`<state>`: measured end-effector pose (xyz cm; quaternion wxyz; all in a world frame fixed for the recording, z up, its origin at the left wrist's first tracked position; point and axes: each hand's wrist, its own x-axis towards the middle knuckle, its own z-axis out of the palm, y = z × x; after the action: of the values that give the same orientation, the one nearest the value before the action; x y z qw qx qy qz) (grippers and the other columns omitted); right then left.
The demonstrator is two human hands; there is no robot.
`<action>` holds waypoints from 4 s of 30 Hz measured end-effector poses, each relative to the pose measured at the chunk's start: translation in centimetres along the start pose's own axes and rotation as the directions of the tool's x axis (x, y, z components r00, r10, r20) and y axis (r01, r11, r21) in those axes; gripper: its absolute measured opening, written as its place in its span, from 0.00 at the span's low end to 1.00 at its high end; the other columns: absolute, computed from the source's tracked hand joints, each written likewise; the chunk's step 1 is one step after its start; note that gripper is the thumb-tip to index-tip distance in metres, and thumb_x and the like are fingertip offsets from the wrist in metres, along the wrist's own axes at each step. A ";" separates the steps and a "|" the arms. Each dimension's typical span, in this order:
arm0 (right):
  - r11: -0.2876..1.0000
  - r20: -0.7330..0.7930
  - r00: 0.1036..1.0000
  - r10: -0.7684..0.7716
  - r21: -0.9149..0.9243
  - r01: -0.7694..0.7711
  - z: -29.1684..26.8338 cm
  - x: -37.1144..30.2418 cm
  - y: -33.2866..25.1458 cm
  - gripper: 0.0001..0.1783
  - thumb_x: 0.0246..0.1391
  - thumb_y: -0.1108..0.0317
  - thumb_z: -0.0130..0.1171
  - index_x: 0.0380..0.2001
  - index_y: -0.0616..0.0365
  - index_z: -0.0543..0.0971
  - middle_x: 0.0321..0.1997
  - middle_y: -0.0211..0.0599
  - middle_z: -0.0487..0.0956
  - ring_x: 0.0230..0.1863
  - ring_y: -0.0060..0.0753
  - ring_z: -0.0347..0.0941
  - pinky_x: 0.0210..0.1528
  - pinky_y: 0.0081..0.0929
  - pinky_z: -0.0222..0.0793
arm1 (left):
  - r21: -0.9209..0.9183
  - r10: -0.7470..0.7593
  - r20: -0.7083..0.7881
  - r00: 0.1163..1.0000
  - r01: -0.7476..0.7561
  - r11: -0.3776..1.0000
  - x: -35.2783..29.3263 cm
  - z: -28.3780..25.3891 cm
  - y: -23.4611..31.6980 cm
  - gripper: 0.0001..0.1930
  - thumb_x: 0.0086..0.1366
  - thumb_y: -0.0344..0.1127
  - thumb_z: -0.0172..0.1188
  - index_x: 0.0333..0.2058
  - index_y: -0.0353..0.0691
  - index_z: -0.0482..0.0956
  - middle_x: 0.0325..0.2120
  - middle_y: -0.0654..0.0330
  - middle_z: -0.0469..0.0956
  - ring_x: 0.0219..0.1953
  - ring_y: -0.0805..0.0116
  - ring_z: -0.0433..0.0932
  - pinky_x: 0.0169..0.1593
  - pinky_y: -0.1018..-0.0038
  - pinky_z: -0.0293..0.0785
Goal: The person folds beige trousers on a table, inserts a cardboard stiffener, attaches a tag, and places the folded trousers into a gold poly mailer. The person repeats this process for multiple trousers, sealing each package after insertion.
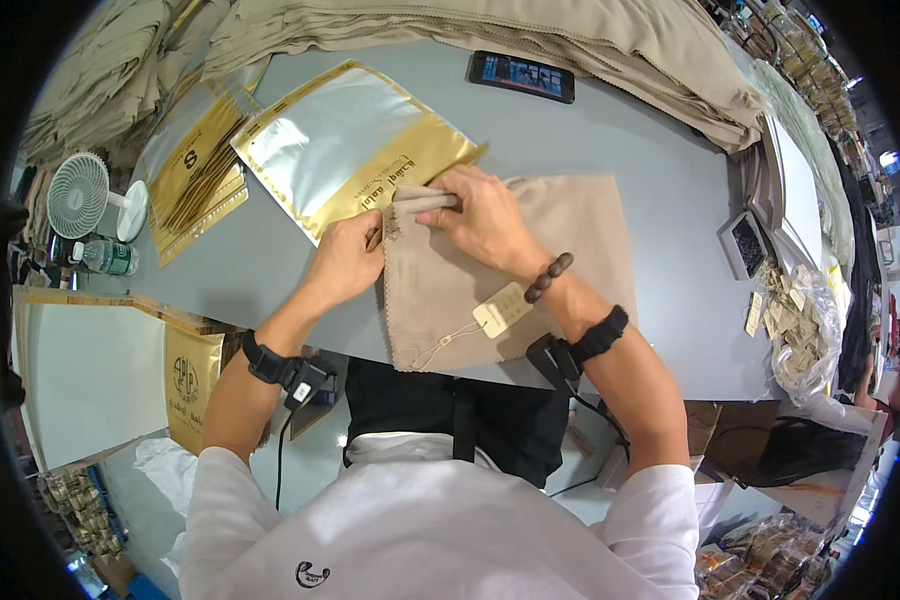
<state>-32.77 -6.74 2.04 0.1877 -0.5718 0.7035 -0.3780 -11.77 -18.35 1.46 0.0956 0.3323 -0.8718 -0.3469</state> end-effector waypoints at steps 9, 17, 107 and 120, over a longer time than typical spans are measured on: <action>0.691 -0.036 0.870 -0.492 -0.624 0.365 1.3 -2.5 -3.1 0.21 0.53 0.60 0.71 0.48 0.58 0.82 0.54 0.37 0.81 0.54 0.43 0.78 0.56 0.38 0.73 | -0.074 0.210 -0.478 0.853 -0.277 0.958 -3.6 1.0 0.1 0.08 0.64 0.31 0.72 0.40 0.36 0.86 0.28 0.55 0.81 0.27 0.60 0.79 0.31 0.68 0.74; 0.930 0.024 0.985 -0.173 -0.324 0.172 3.4 -0.8 -1.2 0.21 0.66 0.53 0.59 0.45 0.61 0.85 0.40 0.52 0.85 0.52 0.57 0.79 0.64 0.50 0.68 | 0.013 0.214 -0.451 0.866 -0.234 0.972 -5.0 0.4 -0.2 0.08 0.62 0.30 0.74 0.40 0.36 0.87 0.27 0.58 0.82 0.26 0.67 0.80 0.30 0.72 0.76; 0.822 0.157 0.880 -0.448 -0.315 0.474 5.8 3.6 -1.5 0.14 0.55 0.62 0.60 0.39 0.61 0.82 0.42 0.47 0.83 0.45 0.54 0.79 0.50 0.44 0.76 | 0.179 0.411 -0.258 0.874 -0.375 0.910 -6.5 0.7 -0.9 0.22 0.71 0.23 0.56 0.63 0.38 0.78 0.61 0.51 0.79 0.67 0.49 0.74 0.71 0.55 0.68; 0.888 0.060 0.986 -0.155 -0.428 0.166 -0.9 -12.2 -3.2 0.25 0.66 0.60 0.61 0.59 0.66 0.75 0.64 0.52 0.76 0.72 0.55 0.66 0.77 0.52 0.55 | 0.209 0.421 -0.041 0.906 -0.404 0.891 -8.8 2.6 1.4 0.24 0.72 0.32 0.59 0.66 0.45 0.77 0.67 0.57 0.73 0.72 0.54 0.67 0.74 0.54 0.60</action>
<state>-27.93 4.92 2.99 0.0331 -0.6598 0.7177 -0.2204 -6.82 -10.49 0.98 0.1710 0.1620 -0.9474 -0.2165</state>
